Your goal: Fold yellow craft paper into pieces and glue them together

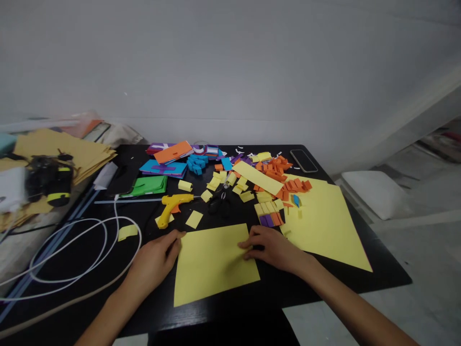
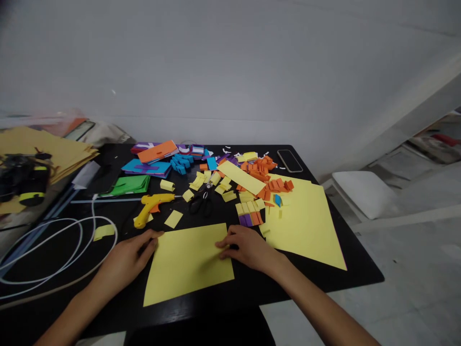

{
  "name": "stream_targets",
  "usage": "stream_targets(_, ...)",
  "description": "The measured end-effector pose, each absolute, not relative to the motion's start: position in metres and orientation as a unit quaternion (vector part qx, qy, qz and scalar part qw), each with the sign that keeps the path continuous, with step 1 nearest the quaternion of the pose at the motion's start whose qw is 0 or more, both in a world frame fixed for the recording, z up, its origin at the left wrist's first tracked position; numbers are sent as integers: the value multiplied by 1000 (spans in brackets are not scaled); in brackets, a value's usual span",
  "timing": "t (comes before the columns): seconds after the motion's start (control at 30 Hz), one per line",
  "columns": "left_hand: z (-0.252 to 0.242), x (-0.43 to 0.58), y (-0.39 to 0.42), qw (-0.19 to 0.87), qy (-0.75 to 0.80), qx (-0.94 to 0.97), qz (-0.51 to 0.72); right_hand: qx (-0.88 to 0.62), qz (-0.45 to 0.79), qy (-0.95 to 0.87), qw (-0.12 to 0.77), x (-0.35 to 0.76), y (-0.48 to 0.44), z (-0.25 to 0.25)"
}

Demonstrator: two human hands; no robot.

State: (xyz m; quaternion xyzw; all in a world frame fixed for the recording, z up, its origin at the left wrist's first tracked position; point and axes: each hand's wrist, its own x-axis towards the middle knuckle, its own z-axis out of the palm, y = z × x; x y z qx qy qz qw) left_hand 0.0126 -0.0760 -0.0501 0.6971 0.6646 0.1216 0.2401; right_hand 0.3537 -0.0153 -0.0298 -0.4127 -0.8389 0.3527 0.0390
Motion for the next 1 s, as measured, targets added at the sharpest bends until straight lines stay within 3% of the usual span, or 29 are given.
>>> stream_targets(0.27,-50,11,-76,251,659,695,141,-398,332,-852,75,352,-24,-33)
stream_targets(0.4,-50,11,-77,247,656,697,147,-316,322,-884,118,341,-45,-35)
stream_targets(0.7,-47,15,-79,254,646,703,155,-225,348,-910,29,324,-82,-39)
stream_targets(1.0,-36,25,-73,282,613,695,249,-227,336,-911,73,317,-88,-24)
